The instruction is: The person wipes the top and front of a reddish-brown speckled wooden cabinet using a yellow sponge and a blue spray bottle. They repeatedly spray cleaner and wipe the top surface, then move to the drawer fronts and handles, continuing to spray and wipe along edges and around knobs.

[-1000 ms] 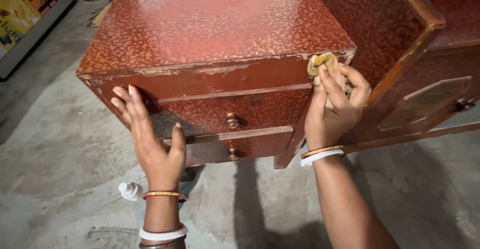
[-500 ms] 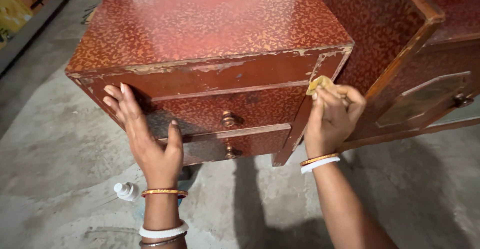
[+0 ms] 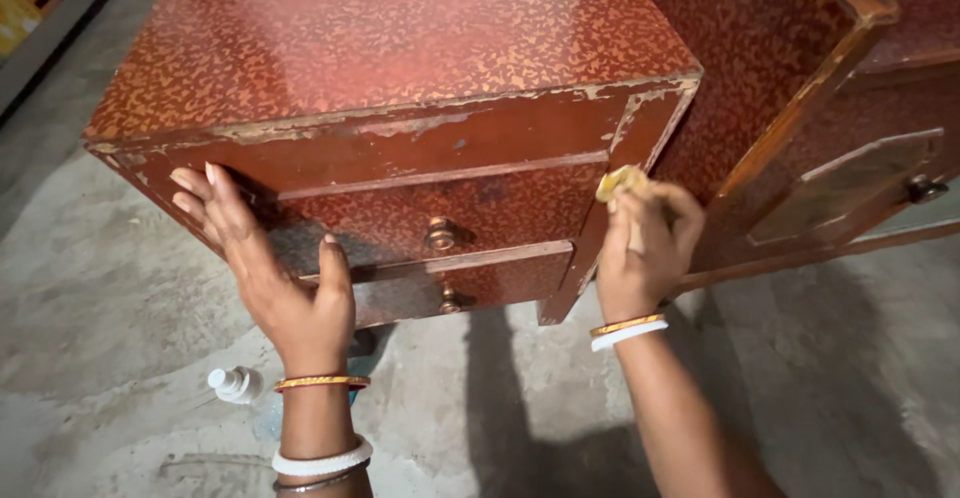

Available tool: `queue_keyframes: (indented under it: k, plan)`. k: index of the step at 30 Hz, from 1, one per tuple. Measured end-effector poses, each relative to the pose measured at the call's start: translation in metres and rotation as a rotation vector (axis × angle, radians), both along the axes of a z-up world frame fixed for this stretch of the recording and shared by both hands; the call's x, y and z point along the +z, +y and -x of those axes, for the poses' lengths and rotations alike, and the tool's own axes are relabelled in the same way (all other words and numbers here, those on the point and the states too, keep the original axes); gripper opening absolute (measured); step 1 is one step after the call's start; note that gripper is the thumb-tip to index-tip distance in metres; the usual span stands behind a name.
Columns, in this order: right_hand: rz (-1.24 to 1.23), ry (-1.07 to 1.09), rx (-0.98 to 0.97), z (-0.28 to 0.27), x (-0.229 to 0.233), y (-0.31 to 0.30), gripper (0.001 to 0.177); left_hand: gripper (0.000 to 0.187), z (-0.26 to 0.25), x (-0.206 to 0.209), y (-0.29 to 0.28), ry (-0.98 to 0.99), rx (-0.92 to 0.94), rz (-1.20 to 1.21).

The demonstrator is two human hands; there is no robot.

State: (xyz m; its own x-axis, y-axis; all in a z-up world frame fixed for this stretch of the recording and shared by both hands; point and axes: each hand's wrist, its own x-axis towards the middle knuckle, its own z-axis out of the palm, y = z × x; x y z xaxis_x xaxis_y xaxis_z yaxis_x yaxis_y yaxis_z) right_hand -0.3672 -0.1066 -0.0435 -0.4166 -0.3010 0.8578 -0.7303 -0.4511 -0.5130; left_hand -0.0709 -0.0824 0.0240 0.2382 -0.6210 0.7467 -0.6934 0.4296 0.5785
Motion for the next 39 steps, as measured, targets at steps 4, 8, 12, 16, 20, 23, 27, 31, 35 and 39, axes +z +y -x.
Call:
queue_keyframes:
  k: [4, 8, 12, 16, 20, 23, 27, 31, 35, 39]
  plan:
    - [-0.065, 0.092, -0.006, 0.001, -0.026, 0.014, 0.018, 0.095, 0.001, 0.000, 0.003, 0.027, -0.018, -0.005]
    - [-0.061, 0.106, -0.009, 0.003, -0.020, 0.015, 0.015, 0.100, 0.002, 0.005, 0.003, 0.013, -0.012, 0.013]
    - [0.006, -0.019, 0.124, 0.000, 0.006, 0.006, 0.013, 0.101, 0.000, 0.003, 0.004, 0.013, -0.016, 0.000]
    - [0.001, 0.143, 0.022, 0.010, 0.035, 0.006, 0.019, 0.097, 0.000, 0.003, 0.004, -0.007, -0.018, 0.016]
    - [-0.010, 0.159, 0.005, 0.010, 0.033, 0.006, 0.018, 0.098, 0.001, 0.001, 0.002, 0.006, -0.007, -0.007]
    - [-0.043, 0.139, -0.033, 0.006, 0.010, 0.005, 0.016, 0.099, 0.001, 0.000, 0.002, 0.007, 0.000, -0.010]
    - [-0.098, 0.156, -0.030, 0.006, -0.025, 0.012, 0.015, 0.099, 0.000, 0.002, 0.003, 0.007, -0.001, -0.004]
    - [-0.108, 0.135, 0.028, 0.005, -0.040, 0.019, 0.016, 0.100, 0.003, 0.004, 0.005, 0.020, -0.009, 0.006]
    - [-0.072, -0.025, 0.164, 0.004, -0.022, 0.024, 0.015, 0.097, 0.008, 0.008, 0.007, 0.042, -0.006, 0.002]
    - [0.007, 0.082, 0.070, 0.001, 0.011, 0.025, 0.015, 0.092, 0.015, 0.008, 0.009, 0.042, 0.005, 0.019]
